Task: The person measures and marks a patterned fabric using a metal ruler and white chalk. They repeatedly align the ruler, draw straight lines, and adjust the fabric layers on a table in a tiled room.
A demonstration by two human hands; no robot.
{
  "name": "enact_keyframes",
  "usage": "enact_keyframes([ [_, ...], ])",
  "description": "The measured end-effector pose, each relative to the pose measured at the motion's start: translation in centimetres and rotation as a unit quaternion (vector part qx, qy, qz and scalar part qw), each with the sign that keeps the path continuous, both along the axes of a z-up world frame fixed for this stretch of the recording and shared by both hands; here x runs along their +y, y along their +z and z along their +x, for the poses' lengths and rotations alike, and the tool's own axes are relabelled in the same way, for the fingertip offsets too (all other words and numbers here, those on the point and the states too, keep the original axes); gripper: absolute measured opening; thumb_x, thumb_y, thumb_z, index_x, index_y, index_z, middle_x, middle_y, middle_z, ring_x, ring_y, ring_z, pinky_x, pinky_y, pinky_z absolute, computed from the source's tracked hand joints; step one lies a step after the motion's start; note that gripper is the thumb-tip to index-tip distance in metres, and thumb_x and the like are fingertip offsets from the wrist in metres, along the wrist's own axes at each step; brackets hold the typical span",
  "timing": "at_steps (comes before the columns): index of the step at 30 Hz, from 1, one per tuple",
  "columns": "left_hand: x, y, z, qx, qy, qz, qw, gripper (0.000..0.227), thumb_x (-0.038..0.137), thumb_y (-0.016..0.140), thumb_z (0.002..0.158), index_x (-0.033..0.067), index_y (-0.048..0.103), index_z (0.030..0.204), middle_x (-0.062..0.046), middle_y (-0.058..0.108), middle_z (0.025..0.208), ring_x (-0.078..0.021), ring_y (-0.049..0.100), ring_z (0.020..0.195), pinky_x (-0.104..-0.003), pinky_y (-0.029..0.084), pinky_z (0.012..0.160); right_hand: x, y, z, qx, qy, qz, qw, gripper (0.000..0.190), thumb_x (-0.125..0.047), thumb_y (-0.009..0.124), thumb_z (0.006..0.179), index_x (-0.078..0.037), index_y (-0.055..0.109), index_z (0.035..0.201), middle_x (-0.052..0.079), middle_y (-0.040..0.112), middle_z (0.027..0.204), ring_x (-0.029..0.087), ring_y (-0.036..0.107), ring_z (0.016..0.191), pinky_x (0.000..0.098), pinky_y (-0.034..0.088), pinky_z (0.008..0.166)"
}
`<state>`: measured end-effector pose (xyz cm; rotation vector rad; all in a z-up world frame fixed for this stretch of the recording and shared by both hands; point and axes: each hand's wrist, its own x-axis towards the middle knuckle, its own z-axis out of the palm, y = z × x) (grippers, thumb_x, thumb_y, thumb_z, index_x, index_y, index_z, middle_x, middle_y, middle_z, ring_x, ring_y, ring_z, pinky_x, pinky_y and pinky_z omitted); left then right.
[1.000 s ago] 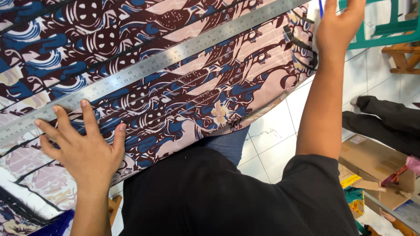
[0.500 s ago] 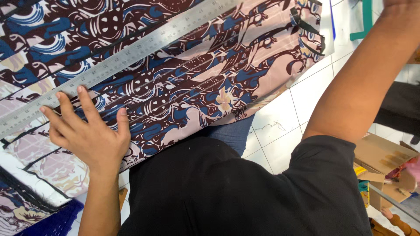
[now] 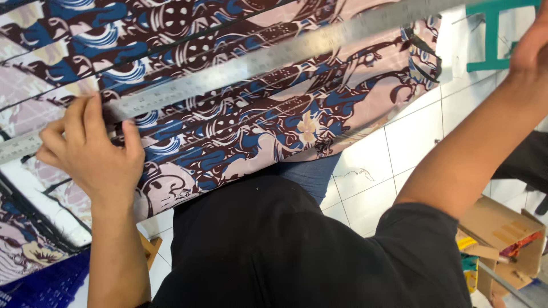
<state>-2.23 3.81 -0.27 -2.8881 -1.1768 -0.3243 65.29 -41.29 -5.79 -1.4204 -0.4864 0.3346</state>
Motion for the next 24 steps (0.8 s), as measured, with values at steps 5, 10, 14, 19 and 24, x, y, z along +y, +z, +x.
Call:
enact_keyframes([
  [5,1.1,-0.1,-1.3,-0.004,-0.053,0.037,0.998,0.038,0.026,0.068,0.094,0.0126,0.069,0.129,-0.001,0.061,0.125,-0.0241,0.047,0.125,-0.047,0.025,0.109,-0.3,-1.0,-4.1,-0.02,0.001,0.017,1.0,0.025,-0.02,0.057,0.116,0.002,0.065,0.126,0.02,0.071,0.133,0.022,0.069,0.128,0.0366,0.05,0.12],
  [10,1.0,1.4,-1.7,-0.033,-0.096,0.016,0.995,0.031,0.029,0.075,0.096,0.0127,0.07,0.121,0.0,0.06,0.118,-0.022,0.05,0.127,-0.048,0.022,0.117,0.6,-0.7,-8.5,0.119,-0.122,0.079,0.982,0.032,-0.014,0.063,0.106,0.013,0.067,0.124,0.02,0.072,0.124,0.025,0.069,0.115,0.039,0.057,0.111],
  [14,1.3,2.5,-2.6,-0.046,-0.1,-0.009,0.994,0.033,0.035,0.083,0.097,0.0135,0.077,0.121,-0.001,0.061,0.115,-0.0213,0.052,0.12,-0.044,0.024,0.117,2.3,-0.8,-9.6,0.164,-0.129,0.104,0.972,0.035,-0.017,0.062,0.106,0.013,0.063,0.123,0.024,0.073,0.125,0.028,0.069,0.114,0.0414,0.063,0.11],
  [19,3.7,1.3,-3.1,-0.062,-0.107,-0.018,0.992,0.031,0.028,0.078,0.091,0.0137,0.075,0.118,0.0,0.059,0.113,-0.0224,0.051,0.122,-0.045,0.024,0.114,6.7,-1.3,-9.1,0.164,-0.119,0.109,0.973,0.018,-0.008,0.061,0.111,0.007,0.058,0.12,0.024,0.069,0.117,0.029,0.07,0.108,0.0421,0.062,0.101],
  [24,6.1,-0.5,-3.3,-0.064,-0.095,-0.02,0.993,0.032,0.023,0.075,0.091,0.0151,0.073,0.122,0.001,0.06,0.118,-0.0216,0.049,0.123,-0.044,0.023,0.118,10.6,-0.1,-8.9,0.104,-0.113,-0.003,0.988,0.007,-0.008,0.058,0.103,-0.005,0.063,0.107,0.012,0.076,0.111,0.017,0.065,0.091,0.0264,0.047,0.07],
])
